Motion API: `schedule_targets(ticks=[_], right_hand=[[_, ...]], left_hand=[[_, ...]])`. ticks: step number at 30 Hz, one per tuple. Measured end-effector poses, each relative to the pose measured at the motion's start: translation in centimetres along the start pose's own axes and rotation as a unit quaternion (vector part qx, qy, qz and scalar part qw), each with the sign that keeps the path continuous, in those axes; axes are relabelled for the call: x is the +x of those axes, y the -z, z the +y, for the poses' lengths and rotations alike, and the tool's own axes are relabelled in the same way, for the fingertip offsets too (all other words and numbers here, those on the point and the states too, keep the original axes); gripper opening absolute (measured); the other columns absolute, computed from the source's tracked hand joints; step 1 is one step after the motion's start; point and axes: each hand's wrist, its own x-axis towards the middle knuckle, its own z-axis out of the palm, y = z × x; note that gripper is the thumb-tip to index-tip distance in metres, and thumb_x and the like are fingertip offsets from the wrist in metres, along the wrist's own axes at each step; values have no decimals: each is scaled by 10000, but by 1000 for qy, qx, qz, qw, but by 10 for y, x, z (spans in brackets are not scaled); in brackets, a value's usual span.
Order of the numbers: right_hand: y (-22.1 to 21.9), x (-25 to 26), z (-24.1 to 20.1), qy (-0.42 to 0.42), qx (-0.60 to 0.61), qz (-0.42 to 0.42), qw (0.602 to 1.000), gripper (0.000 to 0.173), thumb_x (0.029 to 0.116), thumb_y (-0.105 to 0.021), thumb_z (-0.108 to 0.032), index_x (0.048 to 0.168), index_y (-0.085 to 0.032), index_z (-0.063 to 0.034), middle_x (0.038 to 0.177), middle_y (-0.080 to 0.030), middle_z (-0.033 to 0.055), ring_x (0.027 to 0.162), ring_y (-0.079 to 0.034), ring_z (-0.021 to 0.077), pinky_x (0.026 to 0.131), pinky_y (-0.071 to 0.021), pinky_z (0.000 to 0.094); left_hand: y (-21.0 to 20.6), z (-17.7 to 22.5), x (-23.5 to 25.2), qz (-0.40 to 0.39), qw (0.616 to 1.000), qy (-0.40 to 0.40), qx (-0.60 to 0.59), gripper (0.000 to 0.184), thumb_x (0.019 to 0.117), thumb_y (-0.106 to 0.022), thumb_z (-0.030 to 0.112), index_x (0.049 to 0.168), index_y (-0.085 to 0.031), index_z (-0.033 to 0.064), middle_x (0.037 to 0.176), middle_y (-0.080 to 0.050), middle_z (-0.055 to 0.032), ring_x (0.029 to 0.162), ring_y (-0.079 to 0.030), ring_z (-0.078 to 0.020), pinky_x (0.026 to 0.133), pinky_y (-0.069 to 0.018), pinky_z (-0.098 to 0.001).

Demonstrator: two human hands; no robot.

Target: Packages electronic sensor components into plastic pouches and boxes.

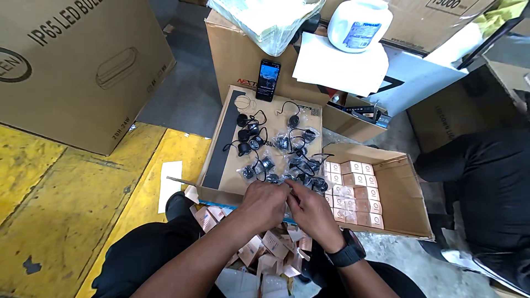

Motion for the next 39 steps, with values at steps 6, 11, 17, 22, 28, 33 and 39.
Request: schedule_targets(ticks=[6, 11, 17, 22, 28, 33, 39], right_hand=[[-1, 1, 1, 9, -5, 6, 1000, 388, 1048, -496, -331, 1358, -662, -168, 1005, -738, 24, 828, -692, 175, 769, -585, 448], [-1, 1, 3, 27, 4, 17, 999, 377, 1073, -462, -377, 1273, -711, -177, 1038, -744, 6, 895, -709, 153, 810, -592, 435], [-1, 0, 1, 44, -8, 33, 998, 340, 1069, -471, -356, 1045, -740, -149, 927, -721, 7, 849, -702, 155, 747, -587, 415], [5, 4, 10, 22, 39, 56, 997, 334, 1062, -484, -356, 1084, -742, -144, 927, -716, 4, 817, -679, 129, 753, -580, 395], [11, 17, 34, -12, 67, 121, 990, 320, 1038, -552, -325, 1199, -714, -101, 968, -724, 30, 806, -683, 122, 762, -595, 376], [-9, 33, 36, 15, 38, 86, 995, 330, 1029, -567, -298, 1217, -707, -66, 1062, -712, 75, 878, -688, 155, 825, -593, 388], [-23, 110, -5, 8, -18, -5, 1000, 361, 1038, -529, -287, 1294, -682, -83, 1295, -642, 140, 1116, -659, 254, 975, -547, 460]], left_hand=[[6, 2, 0, -21, 999, 37, -27, 244, 976, -527, 225, 1115, -678, 94, 925, -722, -114, 925, -708, -309, 804, -528, -540], [9, 2, 0, -20, 998, 55, -38, 256, 976, -527, 234, 1144, -667, 101, 921, -716, -112, 909, -704, -307, 787, -530, -541], [14, 3, 0, -40, 991, 81, -95, 263, 978, -557, 246, 1168, -656, 95, 921, -703, -107, 907, -689, -299, 807, -528, -539], [16, 5, -3, -25, 992, 83, -93, 248, 964, -563, 238, 1154, -675, 123, 919, -708, -94, 892, -690, -286, 789, -532, -535], [12, 9, -19, -70, 997, -20, 6, 226, 938, -631, 159, 1134, -660, 51, 962, -714, -172, 948, -692, -384, 836, -509, -605], [16, 13, -37, -88, 995, -53, -2, 198, 907, -660, 105, 1084, -653, 16, 964, -702, -195, 964, -678, -405, 838, -495, -625], [20, 16, -46, -146, 988, -46, -21, 188, 903, -681, 101, 1065, -668, 7, 1057, -698, -207, 1036, -658, -419, 868, -484, -645]])
